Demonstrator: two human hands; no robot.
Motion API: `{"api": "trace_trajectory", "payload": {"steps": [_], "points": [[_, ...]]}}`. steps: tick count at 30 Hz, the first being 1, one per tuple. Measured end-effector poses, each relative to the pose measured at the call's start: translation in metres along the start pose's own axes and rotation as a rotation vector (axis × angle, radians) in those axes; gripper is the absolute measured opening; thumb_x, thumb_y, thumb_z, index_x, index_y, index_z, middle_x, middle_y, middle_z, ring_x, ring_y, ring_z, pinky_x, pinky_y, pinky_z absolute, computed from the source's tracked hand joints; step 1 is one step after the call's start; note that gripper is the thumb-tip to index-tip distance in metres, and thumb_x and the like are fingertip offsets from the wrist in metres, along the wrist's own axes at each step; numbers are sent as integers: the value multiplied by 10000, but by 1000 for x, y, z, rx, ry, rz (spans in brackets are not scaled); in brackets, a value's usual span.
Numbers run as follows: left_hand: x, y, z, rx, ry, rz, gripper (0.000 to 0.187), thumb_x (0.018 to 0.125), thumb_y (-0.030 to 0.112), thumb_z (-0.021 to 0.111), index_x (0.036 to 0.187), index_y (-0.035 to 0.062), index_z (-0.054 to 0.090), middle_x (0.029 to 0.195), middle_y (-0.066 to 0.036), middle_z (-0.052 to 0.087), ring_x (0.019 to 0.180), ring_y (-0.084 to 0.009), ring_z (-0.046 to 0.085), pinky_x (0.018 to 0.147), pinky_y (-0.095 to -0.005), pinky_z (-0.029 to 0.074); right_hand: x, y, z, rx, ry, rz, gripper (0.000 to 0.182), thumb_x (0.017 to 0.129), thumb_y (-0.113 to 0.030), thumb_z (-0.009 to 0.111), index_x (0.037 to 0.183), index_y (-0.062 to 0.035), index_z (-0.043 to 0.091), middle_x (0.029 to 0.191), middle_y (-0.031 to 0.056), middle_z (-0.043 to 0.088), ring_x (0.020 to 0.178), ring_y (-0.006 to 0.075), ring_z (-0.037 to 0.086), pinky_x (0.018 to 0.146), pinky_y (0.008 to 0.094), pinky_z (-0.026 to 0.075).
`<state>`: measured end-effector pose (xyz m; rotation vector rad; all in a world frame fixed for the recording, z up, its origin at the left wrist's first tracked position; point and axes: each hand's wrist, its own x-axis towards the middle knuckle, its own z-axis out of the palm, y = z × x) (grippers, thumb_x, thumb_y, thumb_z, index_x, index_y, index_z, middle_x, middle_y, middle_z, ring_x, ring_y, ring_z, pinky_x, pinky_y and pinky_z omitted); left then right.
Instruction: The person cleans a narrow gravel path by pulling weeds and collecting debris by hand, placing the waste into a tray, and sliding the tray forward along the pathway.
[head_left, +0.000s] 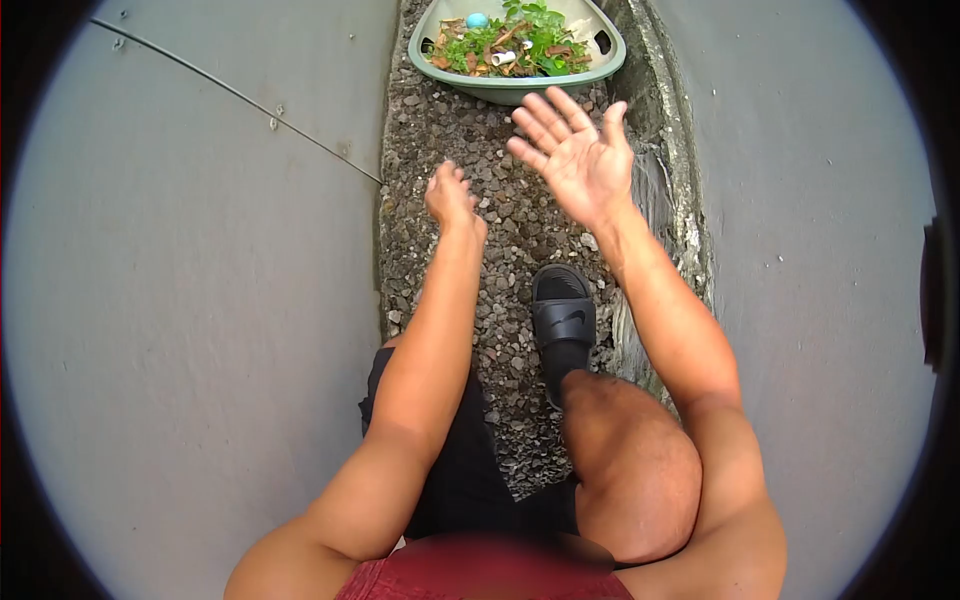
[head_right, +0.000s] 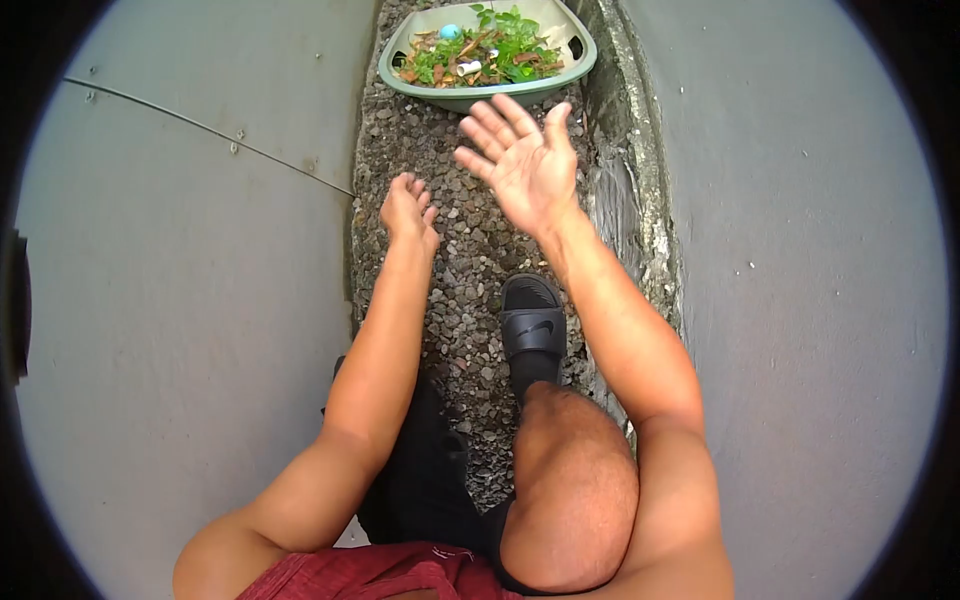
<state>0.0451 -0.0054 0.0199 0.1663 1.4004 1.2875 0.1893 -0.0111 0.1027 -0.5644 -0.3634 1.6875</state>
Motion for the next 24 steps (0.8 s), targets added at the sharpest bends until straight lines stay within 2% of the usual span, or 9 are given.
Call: {"api": "trace_trajectory", "payload": {"steps": [3,5,7,11,13,15,17,21,24], "points": [[-47,29,18,-43,-675,-81,334,947,270,482,1063,-14,615,1003,-177,657,963,-274,634,848,-382,493,31,-12,-35,-54,174,-122,813,921,-648,230,1388,15,294,1348,226,442,1212,336,471,978,520,404],[-69,44,19,311,-1679,54,300,911,280,567,971,4,671,903,-138,689,869,-249,659,803,-372,512,40,-15,-49,-133,274,-88,778,939,-618,240,1379,20,305,1295,213,502,1140,318,534,941,474,438],[-110,55,25,968,-2012,55,313,857,294,640,972,6,683,964,-123,693,870,-224,660,797,-336,510,41,-10,-48,-250,348,-34,761,946,-603,253,1371,25,313,1275,209,522,1101,302,563,915,445,456],[-94,5,31,1224,-2012,215,487,789,452,677,1043,37,679,1008,-127,690,944,-247,647,831,-340,495,13,45,-43,-908,25,214,533,954,-435,467,1308,-36,472,1217,115,590,998,222,612,873,360,481],[-51,-18,-2,1287,-1618,671,477,798,447,661,1110,87,658,1099,-137,659,1043,-266,609,892,-337,468,10,44,-41,-1455,-443,428,569,939,-411,505,1381,-66,407,1289,150,547,1159,261,541,1002,369,398],[-38,17,1,1626,-1106,235,466,827,374,640,1195,89,604,1248,-154,576,1165,-299,535,981,-349,412,6,40,-45,-1540,-605,152,603,934,-413,512,1415,-85,357,1378,172,449,1266,281,436,1065,375,318],[-12,0,-21,1634,-471,1168,497,826,296,625,1267,85,535,1333,-180,486,1234,-348,454,1021,-353,375,-1,37,-44,-1598,-625,-73,620,924,-414,524,1430,-108,337,1438,193,365,1333,315,352,1102,389,268],[3,34,-12,1060,-194,803,481,840,275,603,1237,12,533,1324,-229,466,1248,-347,432,1031,-438,352,-23,32,-55,-2102,-527,-235,644,895,-382,561,1440,-150,309,1490,204,250,1367,376,270,1105,484,247],[-13,32,0,1024,-1,950,488,839,275,617,1229,-5,530,1224,-230,539,1180,-344,489,1000,-419,381,-41,39,-60,-2482,-672,-276,607,888,-348,558,1426,-182,331,1461,182,320,1358,345,305,1078,556,262]]}}
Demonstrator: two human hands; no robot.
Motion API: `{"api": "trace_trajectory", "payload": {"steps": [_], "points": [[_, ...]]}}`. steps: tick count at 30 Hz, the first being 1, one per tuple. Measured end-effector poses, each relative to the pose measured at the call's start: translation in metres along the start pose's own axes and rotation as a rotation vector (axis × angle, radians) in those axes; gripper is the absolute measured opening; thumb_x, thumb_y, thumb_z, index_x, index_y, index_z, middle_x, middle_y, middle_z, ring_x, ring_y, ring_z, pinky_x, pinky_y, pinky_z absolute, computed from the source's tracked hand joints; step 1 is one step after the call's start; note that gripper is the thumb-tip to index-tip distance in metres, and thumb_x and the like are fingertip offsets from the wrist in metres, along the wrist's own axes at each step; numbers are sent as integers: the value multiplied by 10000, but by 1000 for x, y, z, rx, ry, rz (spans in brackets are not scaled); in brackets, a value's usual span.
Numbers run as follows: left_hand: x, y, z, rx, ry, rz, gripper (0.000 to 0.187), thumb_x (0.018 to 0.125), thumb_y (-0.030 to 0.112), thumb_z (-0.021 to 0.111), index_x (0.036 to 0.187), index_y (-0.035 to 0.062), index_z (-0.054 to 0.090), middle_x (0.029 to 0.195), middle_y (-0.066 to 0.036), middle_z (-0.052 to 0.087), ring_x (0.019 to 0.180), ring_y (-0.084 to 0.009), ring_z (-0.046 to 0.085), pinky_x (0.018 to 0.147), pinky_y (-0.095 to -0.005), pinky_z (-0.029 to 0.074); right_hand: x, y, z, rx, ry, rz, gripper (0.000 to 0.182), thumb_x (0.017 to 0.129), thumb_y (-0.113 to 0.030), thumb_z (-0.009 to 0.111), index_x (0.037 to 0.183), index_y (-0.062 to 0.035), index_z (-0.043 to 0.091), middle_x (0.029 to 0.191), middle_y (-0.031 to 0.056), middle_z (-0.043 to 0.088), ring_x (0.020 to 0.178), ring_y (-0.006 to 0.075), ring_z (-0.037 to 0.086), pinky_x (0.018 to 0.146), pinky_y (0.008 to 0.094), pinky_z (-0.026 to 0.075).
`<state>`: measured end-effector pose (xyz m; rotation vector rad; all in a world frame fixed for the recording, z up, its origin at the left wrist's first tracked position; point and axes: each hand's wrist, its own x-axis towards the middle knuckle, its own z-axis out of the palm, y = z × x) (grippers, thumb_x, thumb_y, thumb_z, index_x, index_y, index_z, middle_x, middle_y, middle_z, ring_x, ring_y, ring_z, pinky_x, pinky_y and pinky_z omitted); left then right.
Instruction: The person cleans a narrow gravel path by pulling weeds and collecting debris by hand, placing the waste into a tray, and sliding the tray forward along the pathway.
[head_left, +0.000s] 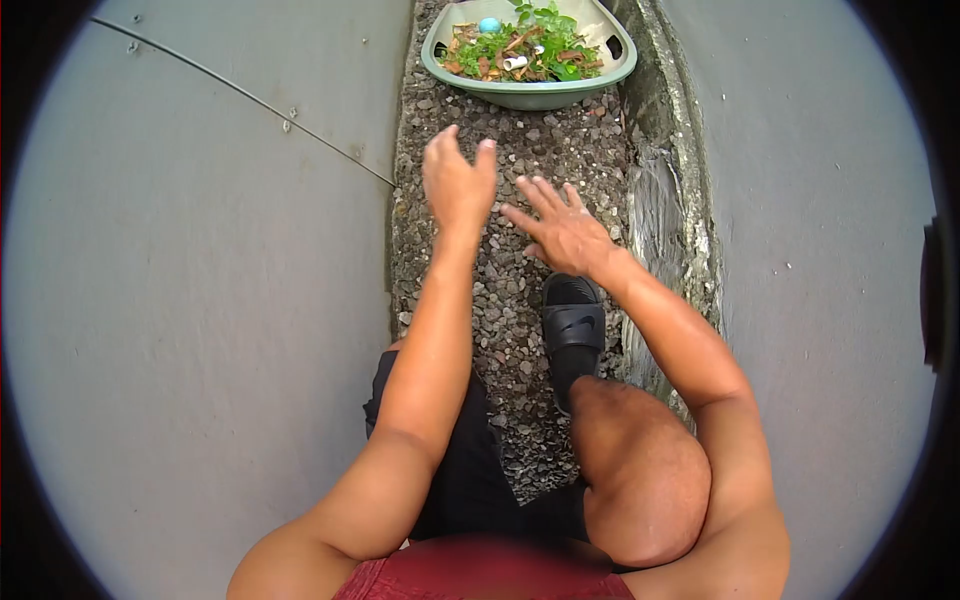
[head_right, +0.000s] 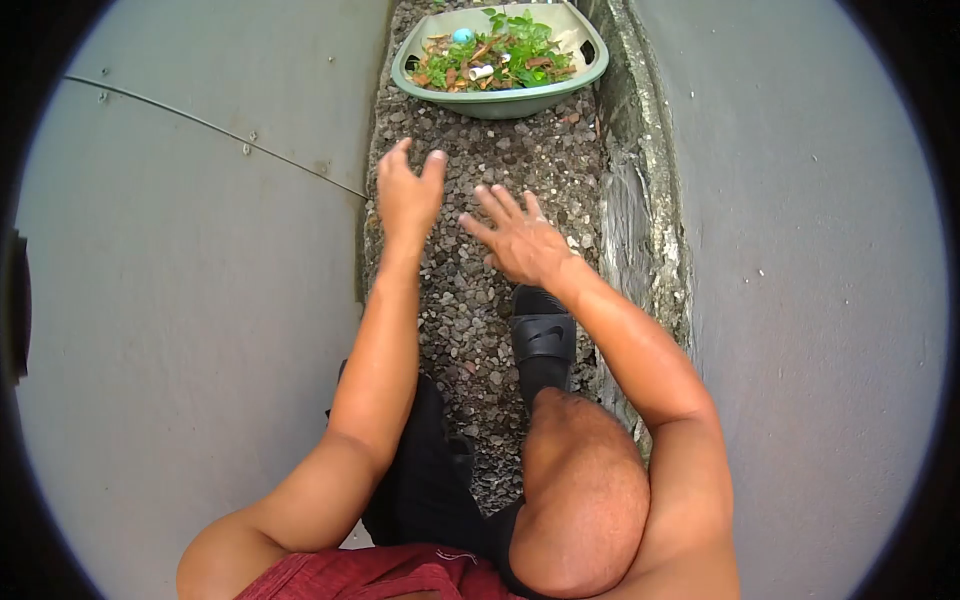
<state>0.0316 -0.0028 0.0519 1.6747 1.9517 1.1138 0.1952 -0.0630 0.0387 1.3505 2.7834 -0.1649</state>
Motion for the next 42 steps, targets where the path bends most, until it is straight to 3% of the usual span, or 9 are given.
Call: {"api": "trace_trajectory", "payload": {"steps": [3,4,10,15,25,27,29,34,42], "points": [[-42,32,26,230,-541,216,454,869,356,531,1174,23,586,1201,-180,574,1124,-348,508,986,-435,385,20,0,-1,-139,-10,3,568,886,-343,554,1409,-233,361,1448,150,356,1345,325,332,1077,524,285],[-55,24,51,24,-690,231,444,895,383,477,1163,55,612,1206,-152,590,1139,-328,520,1013,-433,366,41,0,-38,-23,-620,148,551,886,-361,530,1400,-238,373,1437,125,382,1324,301,367,1068,521,294],[-66,43,33,-426,-800,449,351,865,403,551,1046,147,708,1148,-70,651,1162,-267,531,1076,-443,240,2,25,24,-269,-156,69,660,880,-373,550,1444,-150,290,1464,193,310,1333,363,332,1105,434,269],[-10,-51,53,-707,-579,-732,476,876,463,478,930,31,670,1082,-138,632,1050,-234,566,802,-454,445,4,-27,-84,506,57,-87,622,824,-308,671,1309,-4,429,1303,227,480,1164,376,503,994,446,411],[-34,-7,55,-1979,-666,-863,528,917,516,443,1164,58,530,1049,-101,610,923,-229,613,829,-364,494,36,12,5,2221,465,505,474,896,-277,577,1282,-19,482,1269,184,524,1057,262,594,844,347,508],[-14,18,12,-1378,-202,-955,525,922,501,473,1129,24,542,873,-93,653,766,-202,638,756,-310,507,11,41,57,394,302,635,420,889,-267,573,1221,-12,540,1305,208,503,1028,314,610,865,389,504],[14,-1,-11,-1388,-331,-637,571,886,468,568,1189,-11,506,917,-83,642,734,-196,609,730,-300,495,-11,60,19,891,-100,880,386,884,-254,548,1169,4,582,1341,225,469,1092,357,572,945,399,459],[39,32,-95,-788,123,-110,668,730,292,788,1213,-22,450,1145,-110,532,903,-150,552,700,-271,494,-10,70,-70,349,784,538,645,831,-60,513,1404,51,238,1342,276,430,997,321,606,944,394,444],[2,89,-245,-1196,222,572,329,860,246,547,1071,-3,585,913,-100,565,686,-144,473,608,-273,327,-99,42,-264,-95,1371,-244,132,882,-48,522,1006,-15,490,811,96,560,575,115,530,512,193,431]]}}
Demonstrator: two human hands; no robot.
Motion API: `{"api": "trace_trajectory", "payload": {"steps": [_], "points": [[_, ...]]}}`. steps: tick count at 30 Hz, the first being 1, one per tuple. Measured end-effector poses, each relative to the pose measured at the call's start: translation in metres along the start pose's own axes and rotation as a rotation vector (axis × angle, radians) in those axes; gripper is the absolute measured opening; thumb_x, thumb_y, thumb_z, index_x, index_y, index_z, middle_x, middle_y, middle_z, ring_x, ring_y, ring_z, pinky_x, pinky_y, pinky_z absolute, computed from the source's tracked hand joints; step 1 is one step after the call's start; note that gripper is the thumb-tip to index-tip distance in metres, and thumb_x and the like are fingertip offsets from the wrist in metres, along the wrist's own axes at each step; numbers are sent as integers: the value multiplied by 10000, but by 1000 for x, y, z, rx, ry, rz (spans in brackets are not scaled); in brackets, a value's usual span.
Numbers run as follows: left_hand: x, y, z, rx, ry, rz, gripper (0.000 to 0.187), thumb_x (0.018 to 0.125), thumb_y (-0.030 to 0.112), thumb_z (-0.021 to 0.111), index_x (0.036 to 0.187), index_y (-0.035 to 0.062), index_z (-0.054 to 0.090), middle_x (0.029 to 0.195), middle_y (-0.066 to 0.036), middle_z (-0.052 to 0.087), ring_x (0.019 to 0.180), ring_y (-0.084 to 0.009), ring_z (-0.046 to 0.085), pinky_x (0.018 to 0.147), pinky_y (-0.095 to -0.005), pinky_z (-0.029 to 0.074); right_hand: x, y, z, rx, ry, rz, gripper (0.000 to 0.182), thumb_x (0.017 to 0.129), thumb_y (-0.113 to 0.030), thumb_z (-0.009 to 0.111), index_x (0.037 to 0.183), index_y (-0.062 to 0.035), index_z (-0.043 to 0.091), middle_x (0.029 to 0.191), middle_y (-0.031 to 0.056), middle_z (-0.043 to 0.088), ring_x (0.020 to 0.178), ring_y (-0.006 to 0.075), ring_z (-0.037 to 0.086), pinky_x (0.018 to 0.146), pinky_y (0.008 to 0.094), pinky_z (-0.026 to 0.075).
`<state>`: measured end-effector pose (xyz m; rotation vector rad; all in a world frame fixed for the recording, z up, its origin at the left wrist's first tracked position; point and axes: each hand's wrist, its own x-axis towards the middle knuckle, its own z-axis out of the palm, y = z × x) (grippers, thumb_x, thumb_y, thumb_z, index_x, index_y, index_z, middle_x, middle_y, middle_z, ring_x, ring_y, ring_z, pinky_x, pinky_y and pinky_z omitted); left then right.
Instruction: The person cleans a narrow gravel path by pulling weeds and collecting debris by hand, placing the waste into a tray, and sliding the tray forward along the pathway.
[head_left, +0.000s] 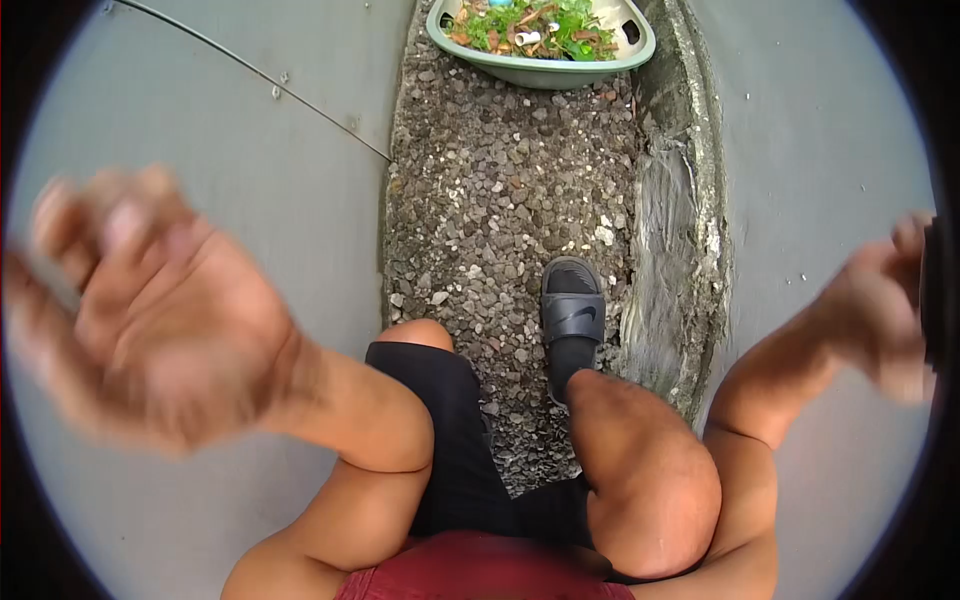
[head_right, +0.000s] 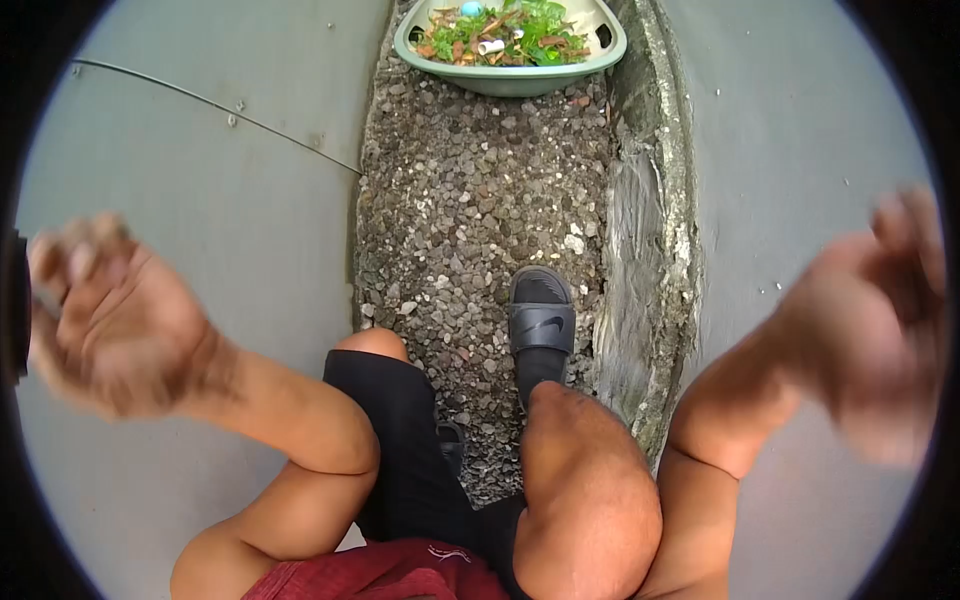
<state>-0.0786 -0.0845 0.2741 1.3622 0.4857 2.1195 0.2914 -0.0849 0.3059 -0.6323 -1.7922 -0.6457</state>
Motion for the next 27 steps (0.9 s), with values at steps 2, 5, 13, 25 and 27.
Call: {"api": "trace_trajectory", "payload": {"steps": [2,5,13,25,27], "points": [[3,22,-13,-63,-198,2,283,856,259,535,987,21,614,878,-86,552,697,-146,442,618,-266,303,4,-12,-13,-7,-18,-143,125,882,-49,523,999,-14,495,809,95,560,580,117,530,516,196,430],[1,46,-22,-24,-316,81,255,877,248,499,912,22,614,874,-80,564,687,-160,439,632,-237,317,4,-27,-20,-21,-56,-227,114,883,-52,524,988,-14,501,806,93,560,587,120,530,523,200,430],[-7,49,-16,66,-310,122,227,870,212,500,948,21,594,866,-81,563,675,-157,442,609,-233,325,-1,-39,-23,-32,-116,-257,89,884,-59,529,959,-12,519,798,89,561,608,129,531,540,213,429],[-18,-12,-3,92,-203,214,209,861,159,503,1003,19,565,855,-82,560,657,-153,446,575,-228,337,-19,-35,-32,-161,-210,-248,68,886,-70,535,917,-10,546,786,83,562,638,141,532,565,231,427],[-18,-19,-7,93,-192,210,210,859,150,503,1012,19,561,853,-83,560,654,-153,447,569,-227,339,-21,-37,-35,-175,-235,-244,67,886,-71,536,909,-10,551,784,82,562,643,143,532,569,234,426]]}}
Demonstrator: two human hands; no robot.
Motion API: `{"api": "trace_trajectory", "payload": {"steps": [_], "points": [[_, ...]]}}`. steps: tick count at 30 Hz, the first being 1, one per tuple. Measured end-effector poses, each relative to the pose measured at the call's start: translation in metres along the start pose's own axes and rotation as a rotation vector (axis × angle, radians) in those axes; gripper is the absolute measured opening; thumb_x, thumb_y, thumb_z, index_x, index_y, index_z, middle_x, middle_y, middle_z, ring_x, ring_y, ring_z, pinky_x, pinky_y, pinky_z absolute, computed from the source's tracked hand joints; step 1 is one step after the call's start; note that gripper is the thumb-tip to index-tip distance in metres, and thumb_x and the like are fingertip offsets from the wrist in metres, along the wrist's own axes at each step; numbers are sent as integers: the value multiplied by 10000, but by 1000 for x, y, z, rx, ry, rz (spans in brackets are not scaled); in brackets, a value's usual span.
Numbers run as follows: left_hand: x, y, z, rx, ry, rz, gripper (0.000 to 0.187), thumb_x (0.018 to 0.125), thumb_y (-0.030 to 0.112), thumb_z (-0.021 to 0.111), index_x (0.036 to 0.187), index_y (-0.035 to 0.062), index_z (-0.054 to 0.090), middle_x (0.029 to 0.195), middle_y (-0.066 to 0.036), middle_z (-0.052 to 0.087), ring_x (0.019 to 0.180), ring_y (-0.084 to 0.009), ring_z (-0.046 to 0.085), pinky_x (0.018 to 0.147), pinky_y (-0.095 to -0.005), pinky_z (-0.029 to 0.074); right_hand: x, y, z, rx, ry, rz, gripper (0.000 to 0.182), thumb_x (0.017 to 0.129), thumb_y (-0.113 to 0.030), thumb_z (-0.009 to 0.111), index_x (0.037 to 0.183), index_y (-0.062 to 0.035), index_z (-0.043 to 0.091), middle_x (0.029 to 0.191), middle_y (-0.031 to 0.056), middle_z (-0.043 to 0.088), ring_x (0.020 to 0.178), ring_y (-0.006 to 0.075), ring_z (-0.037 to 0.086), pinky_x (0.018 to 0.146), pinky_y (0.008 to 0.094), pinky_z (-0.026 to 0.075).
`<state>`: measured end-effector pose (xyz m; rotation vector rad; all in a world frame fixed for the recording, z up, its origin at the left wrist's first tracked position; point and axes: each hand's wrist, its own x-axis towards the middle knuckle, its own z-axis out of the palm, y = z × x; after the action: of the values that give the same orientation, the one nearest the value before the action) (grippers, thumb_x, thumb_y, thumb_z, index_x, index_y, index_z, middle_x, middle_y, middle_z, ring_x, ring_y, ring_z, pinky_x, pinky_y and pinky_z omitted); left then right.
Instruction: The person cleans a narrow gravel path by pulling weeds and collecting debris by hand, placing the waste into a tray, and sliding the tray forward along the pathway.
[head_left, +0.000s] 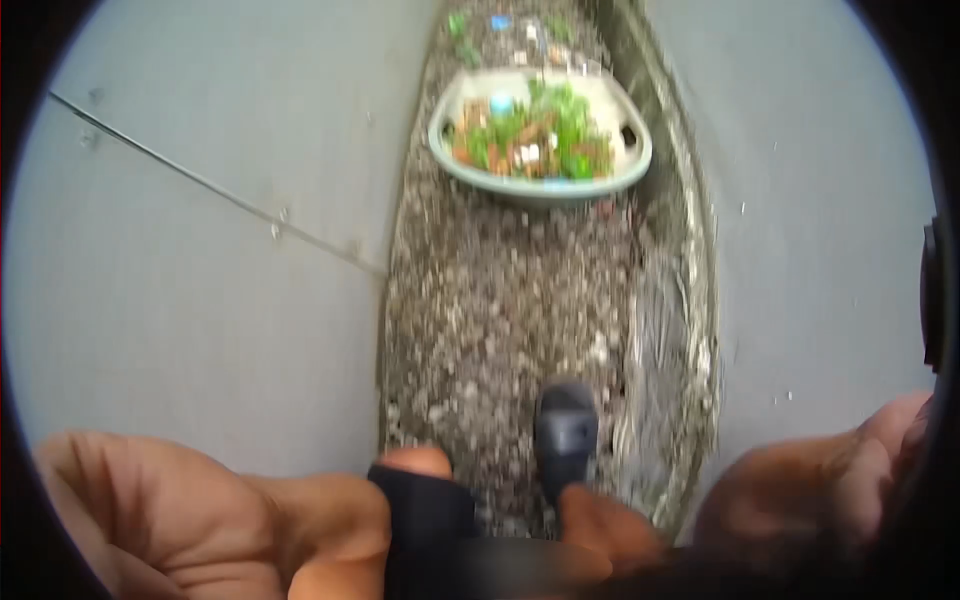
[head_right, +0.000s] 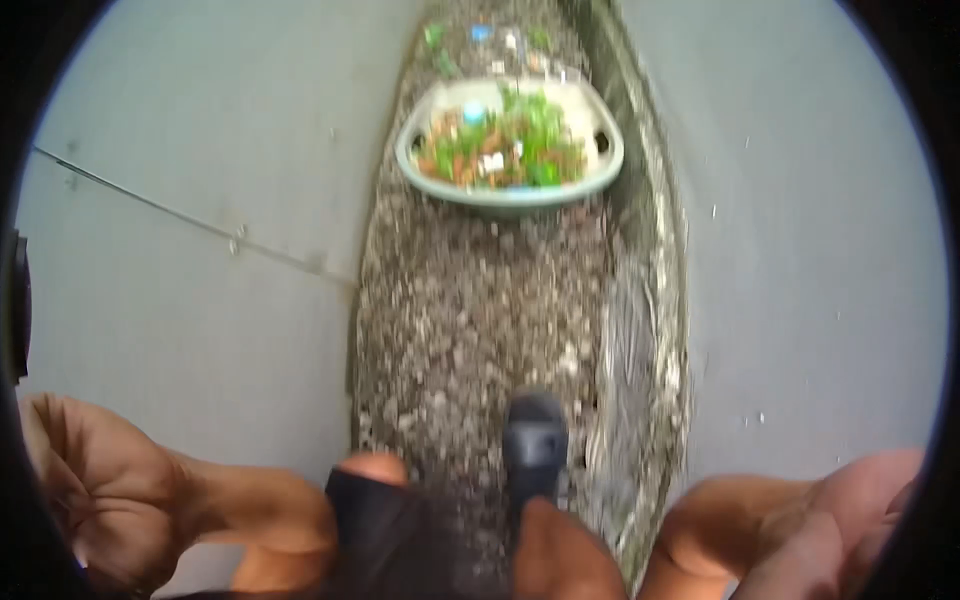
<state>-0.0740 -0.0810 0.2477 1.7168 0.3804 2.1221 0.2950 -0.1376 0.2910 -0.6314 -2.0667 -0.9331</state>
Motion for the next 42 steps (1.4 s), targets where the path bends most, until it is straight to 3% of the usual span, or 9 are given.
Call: {"api": "trace_trajectory", "payload": {"steps": [24,27,29,31,32,34,36,39,42], "points": [[29,10,9,-40,37,225,283,840,43,508,1122,14,503,829,-86,555,618,-145,456,501,-216,362,10,-6,2,-84,235,59,123,890,-93,549,824,-5,604,761,69,565,704,168,533,621,271,422],[45,16,18,-43,136,314,299,838,30,509,1136,14,496,827,-86,554,613,-144,457,492,-214,365,26,-5,27,-55,394,234,133,890,-95,551,813,-5,611,758,67,565,712,171,533,627,276,422],[42,14,26,-9,269,315,309,836,21,510,1145,13,491,825,-86,554,610,-143,457,487,-213,367,26,-3,76,36,394,568,141,891,-97,552,806,-5,616,756,66,565,717,173,533,631,279,422],[24,-8,37,93,384,110,320,835,12,510,1154,13,486,823,-87,554,607,-143,458,481,-213,369,15,-1,145,278,134,1080,180,890,-177,599,801,-21,606,743,38,555,694,122,520,630,256,412],[8,-29,44,211,391,-124,344,873,139,501,1190,15,450,775,-68,519,587,-108,419,478,-214,347,-30,9,188,390,-28,1264,240,885,-254,628,801,-33,586,741,28,554,673,92,505,585,252,407],[-50,-78,42,151,381,-642,352,874,113,596,1192,46,463,803,-16,519,588,-45,426,474,-180,341,-88,2,249,730,-345,1922,449,864,-441,624,1047,-42,532,769,53,571,660,181,599,527,307,511],[-109,-104,38,268,363,-1147,332,885,142,597,1176,46,472,804,7,507,588,-46,453,469,-175,343,-105,-2,288,910,-193,2483,525,869,-455,600,1213,-80,472,935,145,615,643,231,639,535,334,566],[-160,-110,43,346,168,-1493,401,867,194,643,1195,45,467,843,-8,556,608,-55,484,476,-183,358,-133,14,336,961,-70,2620,604,876,-403,582,1266,16,389,970,197,578,792,362,663,573,419,595],[-154,-117,50,289,163,-1723,384,869,203,642,1183,42,492,857,-7,569,606,-55,492,484,-192,371,-160,27,372,1256,-42,2528,544,878,-268,542,1275,61,369,1095,259,530,829,377,663,586,454,598]]}}
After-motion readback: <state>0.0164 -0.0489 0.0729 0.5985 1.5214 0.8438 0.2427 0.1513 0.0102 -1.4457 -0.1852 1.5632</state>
